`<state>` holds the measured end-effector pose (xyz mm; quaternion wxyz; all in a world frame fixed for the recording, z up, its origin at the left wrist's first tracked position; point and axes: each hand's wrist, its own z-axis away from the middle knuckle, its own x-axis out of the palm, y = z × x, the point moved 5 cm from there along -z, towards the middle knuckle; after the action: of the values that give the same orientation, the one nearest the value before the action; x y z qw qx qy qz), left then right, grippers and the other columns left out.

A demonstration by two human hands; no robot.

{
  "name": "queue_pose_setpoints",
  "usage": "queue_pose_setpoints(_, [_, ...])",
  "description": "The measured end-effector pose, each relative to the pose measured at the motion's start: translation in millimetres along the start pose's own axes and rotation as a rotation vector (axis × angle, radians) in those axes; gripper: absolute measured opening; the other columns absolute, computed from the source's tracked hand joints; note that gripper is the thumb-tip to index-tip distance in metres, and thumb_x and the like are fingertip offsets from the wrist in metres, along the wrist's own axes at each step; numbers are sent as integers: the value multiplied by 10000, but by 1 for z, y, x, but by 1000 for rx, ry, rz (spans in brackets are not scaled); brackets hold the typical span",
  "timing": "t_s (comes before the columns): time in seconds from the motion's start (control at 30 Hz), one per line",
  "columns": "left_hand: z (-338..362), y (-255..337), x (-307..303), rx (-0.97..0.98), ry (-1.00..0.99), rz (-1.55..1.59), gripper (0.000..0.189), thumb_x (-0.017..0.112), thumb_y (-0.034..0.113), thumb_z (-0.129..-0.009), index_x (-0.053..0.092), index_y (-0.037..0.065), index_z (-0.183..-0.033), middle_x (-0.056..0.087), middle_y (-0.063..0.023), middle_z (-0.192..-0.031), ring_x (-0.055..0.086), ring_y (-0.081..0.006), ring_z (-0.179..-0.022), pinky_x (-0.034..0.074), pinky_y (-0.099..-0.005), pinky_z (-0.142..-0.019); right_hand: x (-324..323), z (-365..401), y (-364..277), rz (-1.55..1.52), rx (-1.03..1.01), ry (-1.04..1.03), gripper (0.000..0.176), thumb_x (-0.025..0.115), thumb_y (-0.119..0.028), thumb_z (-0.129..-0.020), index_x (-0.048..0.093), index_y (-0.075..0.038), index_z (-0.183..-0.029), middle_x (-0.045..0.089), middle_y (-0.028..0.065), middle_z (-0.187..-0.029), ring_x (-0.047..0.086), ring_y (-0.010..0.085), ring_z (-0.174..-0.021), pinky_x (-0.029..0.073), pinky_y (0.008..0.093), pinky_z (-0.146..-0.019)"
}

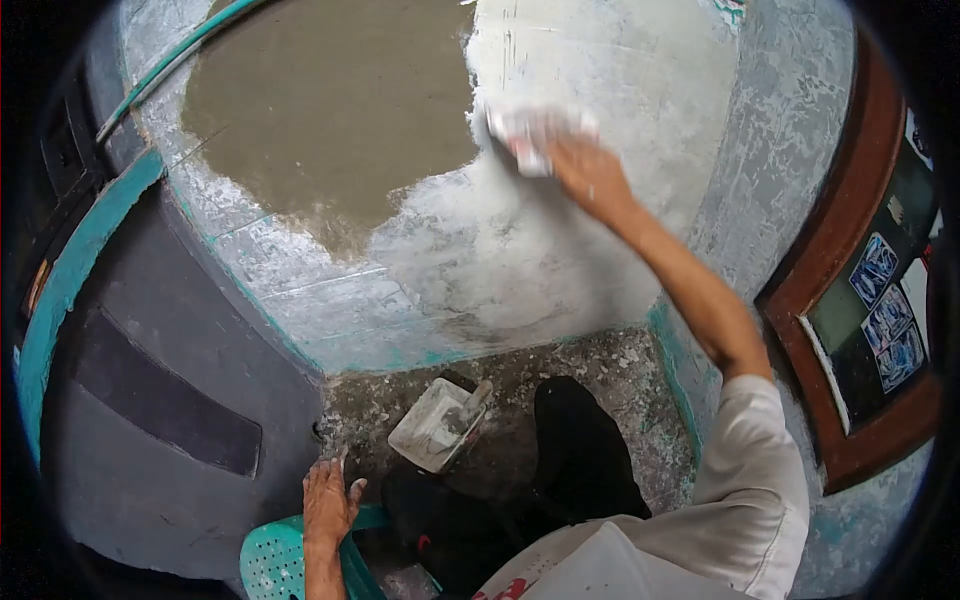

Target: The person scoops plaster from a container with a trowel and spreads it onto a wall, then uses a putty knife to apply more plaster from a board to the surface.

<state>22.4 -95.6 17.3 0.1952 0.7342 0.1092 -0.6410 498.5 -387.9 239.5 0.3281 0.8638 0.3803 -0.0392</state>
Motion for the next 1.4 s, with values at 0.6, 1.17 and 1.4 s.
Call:
queue_pose_setpoints(0.6, [1, -9, 9, -68, -32, -5, 655, 709, 290, -949, 461, 107, -1527, 553, -240, -1429, 489, -438, -1350, 355, -521, -1155, 48, -39, -34, 223, -126, -55, 538, 597, -97, -885, 553, 36, -1404, 613, 221, -1371, 604, 328, -1261, 547, 411, -986])
queue_pose_setpoints(1.17, [-3, -5, 3, -63, -67, 36, 639, 700, 307, -956, 479, 36, -1490, 538, -320, -1413, 487, -471, -1347, 355, -535, -1149, -20, -93, 85, 280, 77, 109, 537, 591, -48, -910, 566, -104, -1444, 646, 126, -1390, 631, 300, -1262, 559, 411, -978])
queue_pose_setpoints(1.4, [-3, -8, 6, -18, -40, 33, 636, 699, 286, -950, 471, 45, -1494, 565, -269, -1365, 506, -454, -1314, 380, -529, -1119, 52, 19, -19, 155, -35, -113, 593, 607, -85, -865, 535, 34, -1441, 532, 246, -1494, 548, 396, -1350, 506, 450, -1064])
